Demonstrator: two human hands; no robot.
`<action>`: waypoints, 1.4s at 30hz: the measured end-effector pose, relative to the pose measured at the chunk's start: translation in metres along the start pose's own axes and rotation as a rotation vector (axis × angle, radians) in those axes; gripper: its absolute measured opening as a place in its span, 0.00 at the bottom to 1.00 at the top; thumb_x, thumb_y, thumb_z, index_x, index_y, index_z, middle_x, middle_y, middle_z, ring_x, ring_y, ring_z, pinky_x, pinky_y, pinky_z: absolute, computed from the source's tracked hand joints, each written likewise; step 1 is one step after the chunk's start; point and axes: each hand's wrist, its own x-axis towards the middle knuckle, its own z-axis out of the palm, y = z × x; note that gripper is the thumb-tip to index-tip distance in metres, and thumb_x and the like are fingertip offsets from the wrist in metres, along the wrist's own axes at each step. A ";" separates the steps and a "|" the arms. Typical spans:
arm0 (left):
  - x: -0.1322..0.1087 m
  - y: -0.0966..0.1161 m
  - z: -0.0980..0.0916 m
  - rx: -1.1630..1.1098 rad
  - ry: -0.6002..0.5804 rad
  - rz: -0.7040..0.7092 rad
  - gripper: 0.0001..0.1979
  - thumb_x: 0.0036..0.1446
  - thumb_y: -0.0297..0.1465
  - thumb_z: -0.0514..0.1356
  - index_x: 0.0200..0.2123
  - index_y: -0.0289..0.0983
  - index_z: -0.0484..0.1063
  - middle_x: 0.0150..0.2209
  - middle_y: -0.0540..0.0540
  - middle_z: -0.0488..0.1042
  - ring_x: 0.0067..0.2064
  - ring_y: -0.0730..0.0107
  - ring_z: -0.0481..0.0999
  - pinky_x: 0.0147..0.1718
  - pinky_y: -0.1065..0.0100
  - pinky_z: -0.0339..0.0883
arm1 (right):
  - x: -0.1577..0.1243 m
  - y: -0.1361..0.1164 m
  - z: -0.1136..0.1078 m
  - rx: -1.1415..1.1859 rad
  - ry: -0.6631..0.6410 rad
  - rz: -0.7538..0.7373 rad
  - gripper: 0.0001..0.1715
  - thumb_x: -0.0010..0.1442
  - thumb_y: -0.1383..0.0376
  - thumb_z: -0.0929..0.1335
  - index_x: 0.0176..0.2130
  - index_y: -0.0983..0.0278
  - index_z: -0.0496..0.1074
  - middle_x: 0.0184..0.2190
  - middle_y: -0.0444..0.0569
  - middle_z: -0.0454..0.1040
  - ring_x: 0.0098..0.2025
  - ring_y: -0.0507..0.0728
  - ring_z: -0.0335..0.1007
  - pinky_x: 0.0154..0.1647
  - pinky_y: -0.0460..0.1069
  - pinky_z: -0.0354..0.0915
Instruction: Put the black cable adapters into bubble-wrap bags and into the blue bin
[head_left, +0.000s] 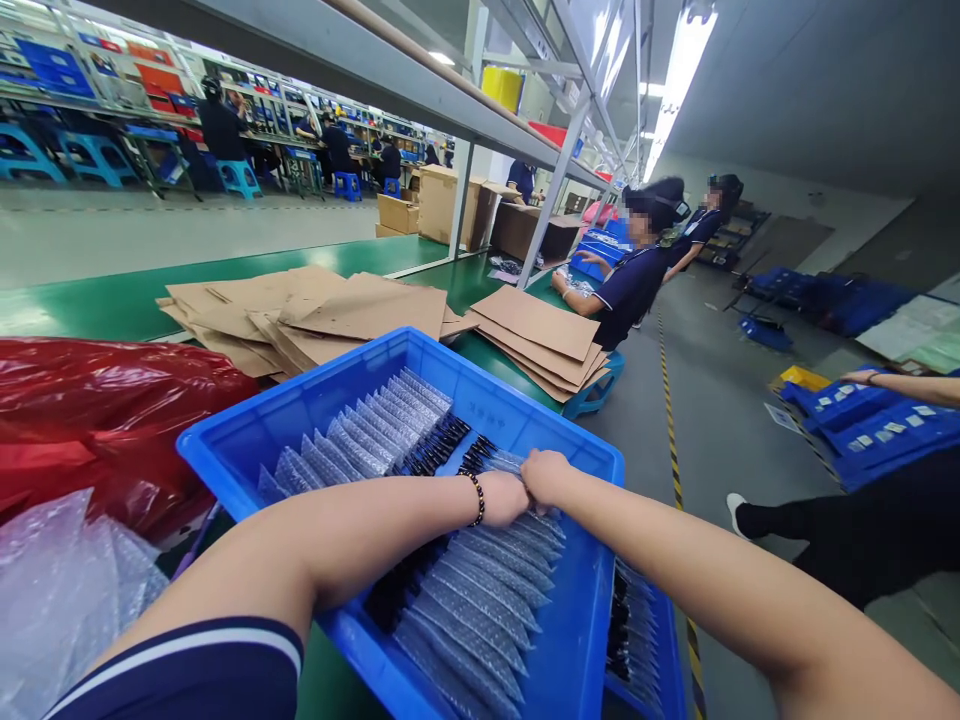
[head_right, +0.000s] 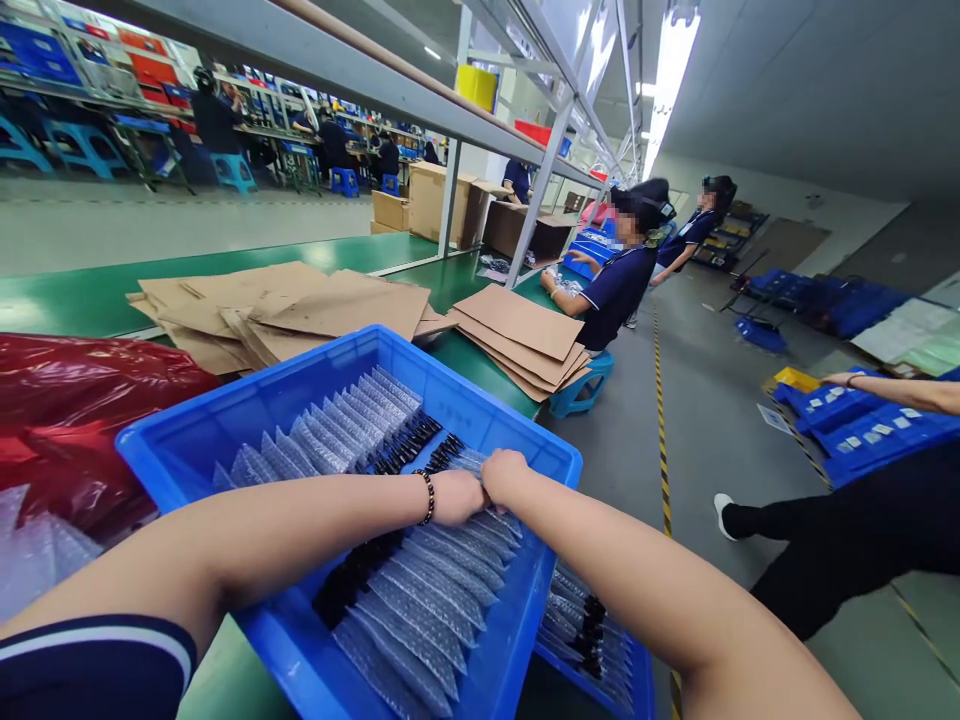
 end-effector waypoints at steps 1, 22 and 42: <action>0.000 0.000 -0.001 -0.003 -0.008 -0.006 0.16 0.51 0.25 0.54 0.44 0.33 0.70 0.35 0.38 0.74 0.36 0.59 0.74 0.32 0.64 0.67 | 0.002 0.002 0.000 0.004 -0.043 -0.018 0.33 0.35 0.67 0.76 0.43 0.71 0.71 0.43 0.62 0.69 0.43 0.64 0.67 0.40 0.54 0.66; 0.003 0.003 -0.009 -0.076 -0.039 -0.109 0.13 0.51 0.25 0.54 0.40 0.32 0.71 0.33 0.37 0.74 0.38 0.59 0.74 0.36 0.64 0.68 | 0.031 0.015 0.006 -0.096 -0.287 -0.229 0.34 0.33 0.65 0.75 0.42 0.72 0.72 0.39 0.58 0.72 0.41 0.64 0.69 0.39 0.51 0.64; 0.003 -0.017 -0.022 0.017 0.124 -0.139 0.14 0.47 0.30 0.56 0.39 0.34 0.72 0.39 0.38 0.71 0.42 0.54 0.71 0.38 0.60 0.65 | -0.014 0.012 0.014 -0.067 -0.148 -0.119 0.22 0.44 0.74 0.67 0.42 0.70 0.71 0.39 0.59 0.72 0.43 0.64 0.69 0.39 0.54 0.65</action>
